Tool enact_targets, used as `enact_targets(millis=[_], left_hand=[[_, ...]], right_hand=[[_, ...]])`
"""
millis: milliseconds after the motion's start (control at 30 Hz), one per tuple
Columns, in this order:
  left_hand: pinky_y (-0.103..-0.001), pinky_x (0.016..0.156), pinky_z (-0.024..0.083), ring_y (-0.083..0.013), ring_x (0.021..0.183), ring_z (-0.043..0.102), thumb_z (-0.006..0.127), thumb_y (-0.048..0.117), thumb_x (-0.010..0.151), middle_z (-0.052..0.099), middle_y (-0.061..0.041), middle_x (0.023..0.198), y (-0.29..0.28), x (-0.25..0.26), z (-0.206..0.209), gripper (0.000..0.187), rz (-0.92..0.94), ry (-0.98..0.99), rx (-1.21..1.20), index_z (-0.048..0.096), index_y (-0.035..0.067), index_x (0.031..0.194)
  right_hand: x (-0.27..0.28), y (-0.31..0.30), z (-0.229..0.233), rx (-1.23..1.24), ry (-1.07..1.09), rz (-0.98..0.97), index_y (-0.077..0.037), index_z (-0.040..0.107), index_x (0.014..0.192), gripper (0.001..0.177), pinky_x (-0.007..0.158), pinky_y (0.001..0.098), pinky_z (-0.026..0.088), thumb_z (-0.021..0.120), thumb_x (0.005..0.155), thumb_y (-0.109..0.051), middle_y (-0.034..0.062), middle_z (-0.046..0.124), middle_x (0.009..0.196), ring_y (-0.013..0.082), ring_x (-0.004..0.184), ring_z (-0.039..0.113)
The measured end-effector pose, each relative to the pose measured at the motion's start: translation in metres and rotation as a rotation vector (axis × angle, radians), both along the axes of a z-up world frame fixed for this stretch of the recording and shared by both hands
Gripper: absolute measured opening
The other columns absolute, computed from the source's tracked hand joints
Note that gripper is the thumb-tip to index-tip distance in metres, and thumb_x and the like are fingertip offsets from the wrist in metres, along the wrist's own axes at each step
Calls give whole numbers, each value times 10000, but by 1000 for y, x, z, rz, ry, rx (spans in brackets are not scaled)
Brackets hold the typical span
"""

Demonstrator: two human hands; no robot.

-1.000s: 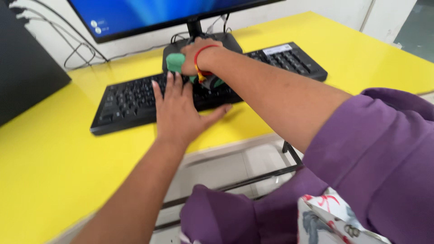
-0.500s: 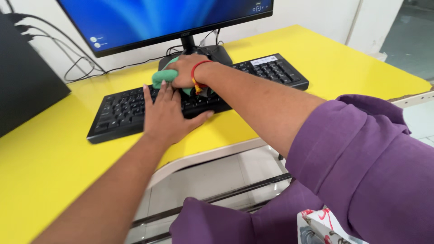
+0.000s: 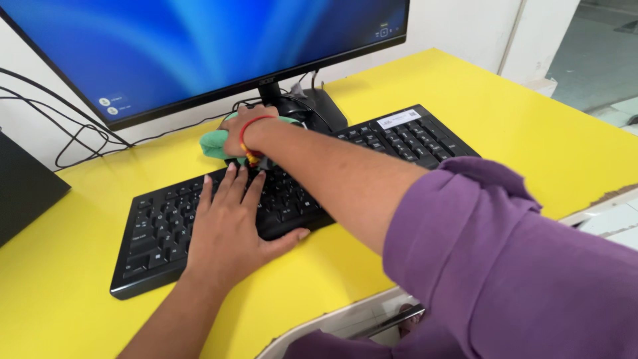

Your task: The person wipes a computer keyboard and a mouse with a cloth on a yellow desk.

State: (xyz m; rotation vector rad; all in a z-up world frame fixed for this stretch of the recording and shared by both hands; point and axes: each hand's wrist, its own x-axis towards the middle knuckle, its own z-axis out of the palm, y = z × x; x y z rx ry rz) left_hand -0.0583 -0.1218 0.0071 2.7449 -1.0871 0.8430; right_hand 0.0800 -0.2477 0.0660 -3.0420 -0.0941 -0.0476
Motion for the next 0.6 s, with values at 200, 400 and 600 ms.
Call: enact_targets(millis=[200, 400, 600], left_hand=[[-593, 1153, 264, -377, 1369, 474, 588, 800, 741, 533, -241, 1444, 6, 6, 13, 1044, 98, 190, -168, 532, 35, 1449], [-559, 1124, 315, -426, 1370, 462, 428, 848, 891, 518, -293, 1454, 20, 82, 27, 1034, 223, 191, -161, 515, -19, 1447], [-505, 1182, 358, -416, 1377, 505, 142, 886, 852, 590, -226, 1439, -13, 136, 35, 1077, 399, 623, -53, 532, 126, 1507]], right_hand=[[10, -8, -1, 30, 32, 127, -426, 530, 1456, 696, 1082, 453, 472, 672, 776, -480, 68, 549, 1473, 290, 1322, 568], [15, -72, -11, 63, 31, 388, -356, 562, 1441, 746, 1058, 411, 466, 741, 725, -460, 85, 642, 1373, 288, 1278, 594], [-2, -82, -5, 36, 17, 169, -355, 537, 1463, 714, 1071, 439, 471, 703, 780, -482, 82, 618, 1397, 279, 1306, 577]])
